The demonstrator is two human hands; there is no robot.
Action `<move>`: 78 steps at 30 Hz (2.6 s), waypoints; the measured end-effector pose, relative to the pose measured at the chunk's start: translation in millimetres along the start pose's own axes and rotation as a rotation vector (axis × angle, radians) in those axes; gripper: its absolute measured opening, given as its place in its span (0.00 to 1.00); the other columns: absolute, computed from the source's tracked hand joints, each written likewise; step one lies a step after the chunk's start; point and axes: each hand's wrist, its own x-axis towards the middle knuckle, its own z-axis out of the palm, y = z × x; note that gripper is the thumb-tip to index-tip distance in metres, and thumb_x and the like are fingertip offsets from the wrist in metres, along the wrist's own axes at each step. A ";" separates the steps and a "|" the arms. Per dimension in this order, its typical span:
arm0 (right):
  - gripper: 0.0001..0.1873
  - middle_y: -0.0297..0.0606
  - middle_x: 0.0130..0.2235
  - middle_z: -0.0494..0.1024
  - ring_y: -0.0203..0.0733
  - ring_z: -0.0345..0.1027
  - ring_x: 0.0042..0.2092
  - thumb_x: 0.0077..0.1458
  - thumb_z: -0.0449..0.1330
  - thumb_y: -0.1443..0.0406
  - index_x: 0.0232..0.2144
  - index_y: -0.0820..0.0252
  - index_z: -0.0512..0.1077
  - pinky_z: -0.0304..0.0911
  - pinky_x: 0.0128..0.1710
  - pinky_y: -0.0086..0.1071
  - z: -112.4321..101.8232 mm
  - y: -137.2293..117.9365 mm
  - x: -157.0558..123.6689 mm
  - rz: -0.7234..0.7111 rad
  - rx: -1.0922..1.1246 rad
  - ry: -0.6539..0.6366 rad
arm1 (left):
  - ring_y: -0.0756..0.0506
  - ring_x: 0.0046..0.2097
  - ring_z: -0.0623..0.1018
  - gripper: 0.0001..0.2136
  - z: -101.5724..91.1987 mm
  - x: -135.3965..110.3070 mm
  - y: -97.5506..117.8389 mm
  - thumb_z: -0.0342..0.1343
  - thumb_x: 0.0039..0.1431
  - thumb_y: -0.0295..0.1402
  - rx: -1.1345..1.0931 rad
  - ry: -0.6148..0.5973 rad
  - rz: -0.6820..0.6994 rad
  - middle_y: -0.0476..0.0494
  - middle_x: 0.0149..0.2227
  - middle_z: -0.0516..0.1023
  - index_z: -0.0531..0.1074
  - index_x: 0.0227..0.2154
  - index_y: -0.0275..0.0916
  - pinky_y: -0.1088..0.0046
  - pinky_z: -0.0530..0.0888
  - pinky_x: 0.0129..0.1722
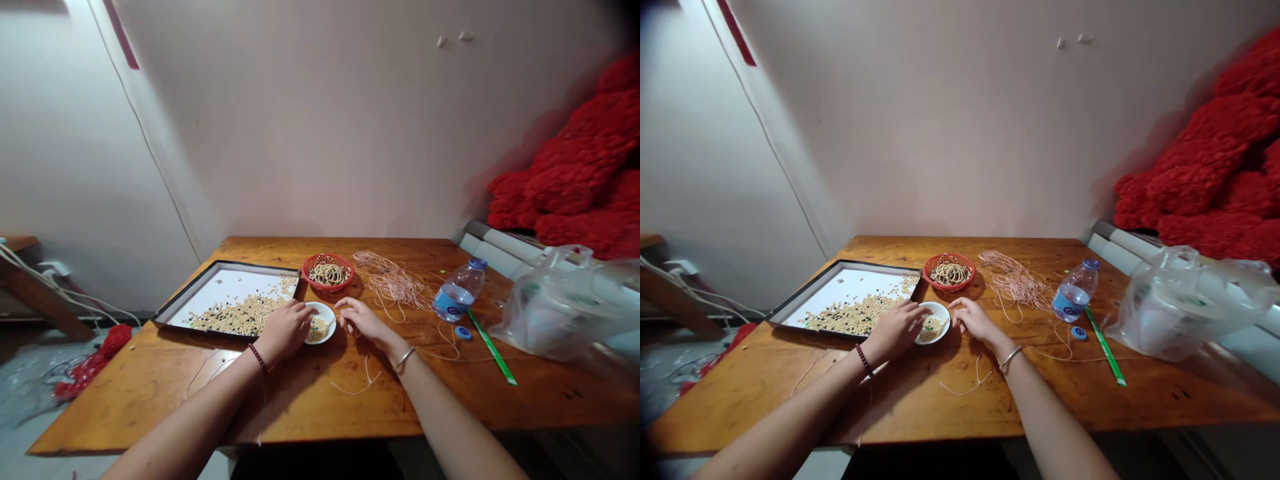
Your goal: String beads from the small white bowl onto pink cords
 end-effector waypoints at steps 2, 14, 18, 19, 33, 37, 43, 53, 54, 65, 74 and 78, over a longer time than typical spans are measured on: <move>0.09 0.28 0.20 0.71 0.30 0.59 0.19 0.46 0.53 0.67 0.34 0.60 0.64 0.53 0.21 0.24 -1.4 -0.1 -0.1 0.006 0.039 0.028 | 0.42 0.41 0.73 0.11 3.2 0.6 -1.8 0.49 0.60 0.30 -0.007 -0.002 -0.025 0.43 0.38 0.78 0.74 0.41 0.41 0.64 0.66 0.43; 0.08 0.27 0.21 0.71 0.30 0.58 0.19 0.46 0.50 0.70 0.32 0.57 0.60 0.51 0.17 0.23 -6.5 11.0 2.5 0.077 -0.052 0.112 | 0.41 0.44 0.72 0.12 8.0 -0.8 -1.8 0.49 0.61 0.36 0.008 0.037 -0.124 0.41 0.42 0.77 0.73 0.44 0.40 0.63 0.62 0.42; 0.04 0.26 0.20 0.66 0.30 0.53 0.17 0.53 0.50 0.62 0.31 0.57 0.61 0.47 0.17 0.24 -5.0 18.0 3.4 0.060 -0.203 0.090 | 0.42 0.43 0.73 0.11 8.8 0.1 -1.6 0.48 0.62 0.35 -0.026 0.032 -0.128 0.43 0.39 0.78 0.73 0.42 0.41 0.64 0.62 0.42; 0.08 0.26 0.20 0.65 0.30 0.53 0.18 0.55 0.51 0.59 0.30 0.57 0.63 0.48 0.18 0.25 -4.9 18.8 2.8 0.028 -0.260 0.088 | 0.42 0.42 0.73 0.10 9.1 0.3 -1.1 0.49 0.62 0.35 -0.035 0.031 -0.126 0.43 0.38 0.78 0.73 0.41 0.41 0.64 0.62 0.42; 0.13 0.28 0.18 0.63 0.31 0.55 0.20 0.56 0.53 0.59 0.22 0.59 0.62 0.51 0.20 0.25 -5.7 21.1 1.4 0.045 -0.319 -0.008 | 0.42 0.41 0.73 0.10 9.1 1.5 3.4 0.50 0.62 0.36 -0.180 0.027 -0.083 0.43 0.38 0.79 0.76 0.37 0.42 0.64 0.63 0.43; 0.13 0.29 0.19 0.65 0.30 0.58 0.19 0.57 0.54 0.60 0.24 0.59 0.62 0.53 0.18 0.23 -5.4 23.8 1.7 0.114 -0.227 -0.043 | 0.43 0.39 0.74 0.09 10.0 2.3 3.7 0.51 0.61 0.36 -0.248 0.002 -0.109 0.45 0.37 0.80 0.76 0.36 0.43 0.66 0.64 0.42; 0.13 0.30 0.22 0.67 0.29 0.59 0.20 0.56 0.56 0.60 0.23 0.59 0.62 0.55 0.17 0.23 -7.0 25.5 2.7 0.125 -0.172 -0.061 | 0.42 0.39 0.75 0.08 15.0 5.2 2.1 0.54 0.58 0.34 -0.275 -0.039 -0.097 0.44 0.37 0.80 0.78 0.37 0.44 0.66 0.66 0.42; 0.12 0.30 0.24 0.67 0.28 0.58 0.21 0.58 0.54 0.63 0.24 0.61 0.62 0.56 0.18 0.22 -6.2 23.0 1.5 0.140 -0.185 -0.059 | 0.43 0.37 0.77 0.07 14.3 16.6 4.9 0.56 0.56 0.34 -0.243 -0.157 -0.198 0.45 0.35 0.81 0.79 0.35 0.44 0.68 0.68 0.41; 0.12 0.30 0.24 0.67 0.27 0.58 0.20 0.58 0.54 0.64 0.23 0.61 0.62 0.55 0.18 0.22 -5.9 23.0 2.0 0.147 -0.183 -0.061 | 0.43 0.38 0.77 0.08 14.7 18.4 5.7 0.56 0.56 0.34 -0.239 -0.172 -0.199 0.45 0.35 0.81 0.79 0.36 0.44 0.69 0.68 0.41; 0.13 0.30 0.23 0.66 0.27 0.58 0.20 0.59 0.52 0.67 0.23 0.61 0.62 0.55 0.18 0.21 -5.6 22.0 4.4 0.165 -0.191 -0.056 | 0.46 0.35 0.78 0.07 31.5 30.9 4.2 0.56 0.55 0.36 -0.239 -0.123 -0.138 0.46 0.33 0.81 0.77 0.33 0.41 0.73 0.69 0.35; 0.12 0.30 0.24 0.67 0.27 0.58 0.20 0.59 0.52 0.66 0.23 0.61 0.62 0.55 0.18 0.21 -7.2 24.9 4.9 0.167 -0.185 -0.060 | 0.47 0.37 0.78 0.07 38.2 25.7 -0.2 0.55 0.57 0.34 -0.382 -0.034 -0.126 0.48 0.37 0.81 0.78 0.36 0.43 0.73 0.70 0.39; 0.12 0.30 0.24 0.66 0.27 0.58 0.20 0.60 0.52 0.65 0.23 0.61 0.61 0.55 0.17 0.21 -6.9 26.4 4.3 0.170 -0.186 -0.057 | 0.47 0.36 0.78 0.07 36.4 25.6 1.9 0.56 0.57 0.34 -0.358 -0.024 -0.121 0.47 0.36 0.81 0.78 0.35 0.42 0.73 0.70 0.38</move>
